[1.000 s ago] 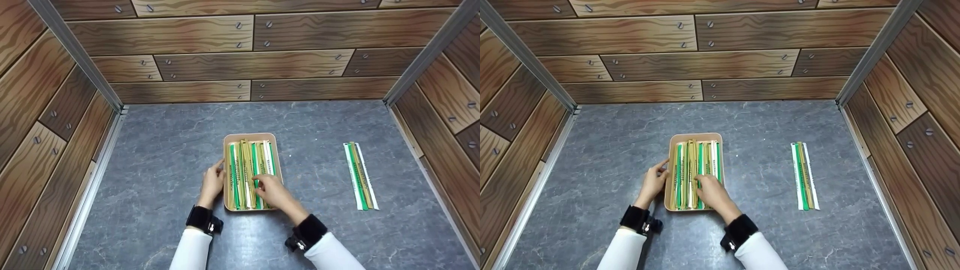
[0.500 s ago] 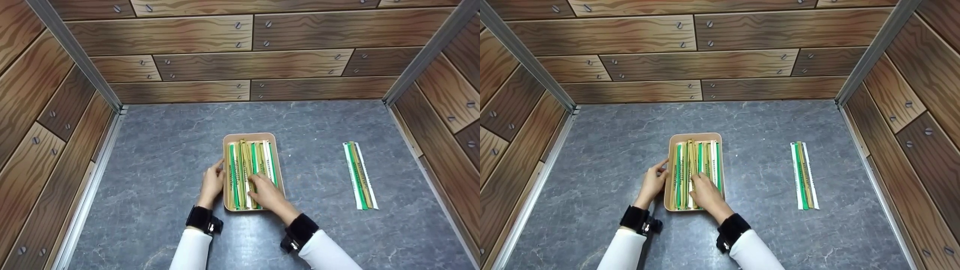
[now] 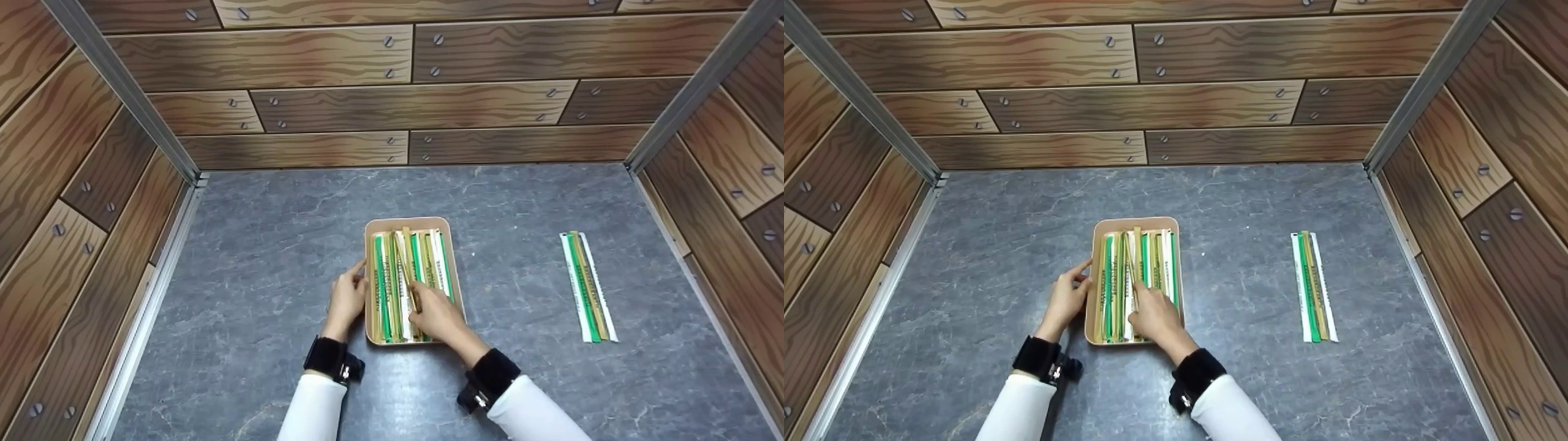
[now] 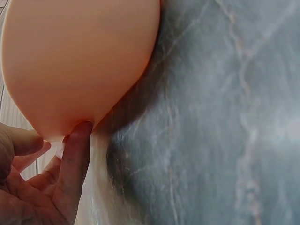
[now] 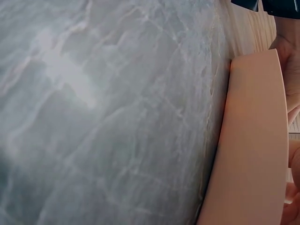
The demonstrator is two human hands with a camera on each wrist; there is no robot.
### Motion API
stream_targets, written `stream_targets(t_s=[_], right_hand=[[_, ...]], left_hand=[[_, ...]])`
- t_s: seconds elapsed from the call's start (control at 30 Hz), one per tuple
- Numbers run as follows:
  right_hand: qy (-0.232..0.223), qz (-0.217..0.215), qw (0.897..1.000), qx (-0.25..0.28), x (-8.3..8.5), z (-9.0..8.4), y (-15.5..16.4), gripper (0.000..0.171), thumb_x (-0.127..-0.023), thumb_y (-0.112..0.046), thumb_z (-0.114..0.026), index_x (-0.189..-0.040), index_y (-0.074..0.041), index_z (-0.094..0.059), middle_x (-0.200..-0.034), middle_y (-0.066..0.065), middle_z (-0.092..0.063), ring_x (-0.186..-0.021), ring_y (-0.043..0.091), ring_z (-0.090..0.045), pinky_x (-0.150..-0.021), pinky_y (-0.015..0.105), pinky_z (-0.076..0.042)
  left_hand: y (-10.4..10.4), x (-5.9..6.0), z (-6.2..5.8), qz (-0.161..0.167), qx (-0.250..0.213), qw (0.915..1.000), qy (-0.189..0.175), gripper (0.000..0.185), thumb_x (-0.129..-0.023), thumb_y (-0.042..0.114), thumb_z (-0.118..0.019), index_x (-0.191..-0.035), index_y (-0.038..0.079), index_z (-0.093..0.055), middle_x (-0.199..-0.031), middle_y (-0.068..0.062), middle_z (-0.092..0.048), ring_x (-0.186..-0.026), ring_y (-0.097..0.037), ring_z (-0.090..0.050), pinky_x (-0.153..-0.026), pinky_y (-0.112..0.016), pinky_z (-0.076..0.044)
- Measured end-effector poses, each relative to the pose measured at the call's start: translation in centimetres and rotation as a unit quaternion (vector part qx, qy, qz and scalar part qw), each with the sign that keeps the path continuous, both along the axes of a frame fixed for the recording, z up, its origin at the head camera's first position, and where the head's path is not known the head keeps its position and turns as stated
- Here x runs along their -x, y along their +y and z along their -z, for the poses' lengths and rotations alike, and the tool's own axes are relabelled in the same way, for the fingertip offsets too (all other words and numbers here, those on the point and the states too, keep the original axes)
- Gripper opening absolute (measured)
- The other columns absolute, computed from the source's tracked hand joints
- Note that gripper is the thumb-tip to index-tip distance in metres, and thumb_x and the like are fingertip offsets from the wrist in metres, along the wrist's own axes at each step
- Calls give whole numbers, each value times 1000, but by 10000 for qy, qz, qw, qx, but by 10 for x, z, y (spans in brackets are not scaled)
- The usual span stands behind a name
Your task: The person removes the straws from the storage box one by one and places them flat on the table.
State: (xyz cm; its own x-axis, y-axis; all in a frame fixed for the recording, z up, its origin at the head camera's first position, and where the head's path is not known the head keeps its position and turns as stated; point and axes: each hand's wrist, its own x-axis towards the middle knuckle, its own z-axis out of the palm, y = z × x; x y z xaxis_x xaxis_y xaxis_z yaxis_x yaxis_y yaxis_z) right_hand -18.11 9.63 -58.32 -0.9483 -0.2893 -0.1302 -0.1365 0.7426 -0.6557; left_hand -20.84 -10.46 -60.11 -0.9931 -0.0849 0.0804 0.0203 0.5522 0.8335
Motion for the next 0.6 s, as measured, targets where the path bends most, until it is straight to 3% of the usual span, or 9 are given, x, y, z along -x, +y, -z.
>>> stream_targets(t_s=[0.1, 0.33, 0.43, 0.6], right_hand=[[-64, 79, 9993, 361, 0, 0, 3, 72, -75, 7, -67, -143, -3, -43, -74, 1, -58, -55, 13, -52, -47, 28, -48], [263, 236, 9967, 733, 2, 0, 9, 70, -73, 12, -61, -140, 1, -44, -68, -4, -55, -55, 11, -52, -49, 27, -48], [266, 202, 9982, 504, 2, 0, 8, 61, -77, 6, -65, -136, 0, -51, -72, -1, -58, -59, 12, -53, -52, 29, -48], [237, -141, 9995, -133, 1, 0, 5, 39, -89, -17, -69, -127, -8, -62, -103, 9, -66, -81, 20, -59, -69, 39, -52]], left_hand=[[0, 0, 0, 7, 10, 10000, -9, 43, -93, 0, -60, -136, 5, -59, -86, -12, -70, -71, -22, -63, -68, -39, -53], [1, 0, -1, -24, -4, 10000, -40, 45, -93, 0, -61, -137, 5, -58, -87, -12, -70, -71, -21, -62, -69, -39, -53], [1, 0, -2, -27, -53, 10000, -67, 45, -93, 0, -61, -137, 5, -58, -85, -12, -69, -70, -21, -61, -67, -38, -53], [2, -1, -1, -38, -34, 9998, -186, 44, -94, 1, -60, -137, 6, -58, -86, -12, -69, -71, -20, -62, -66, -37, -53]])
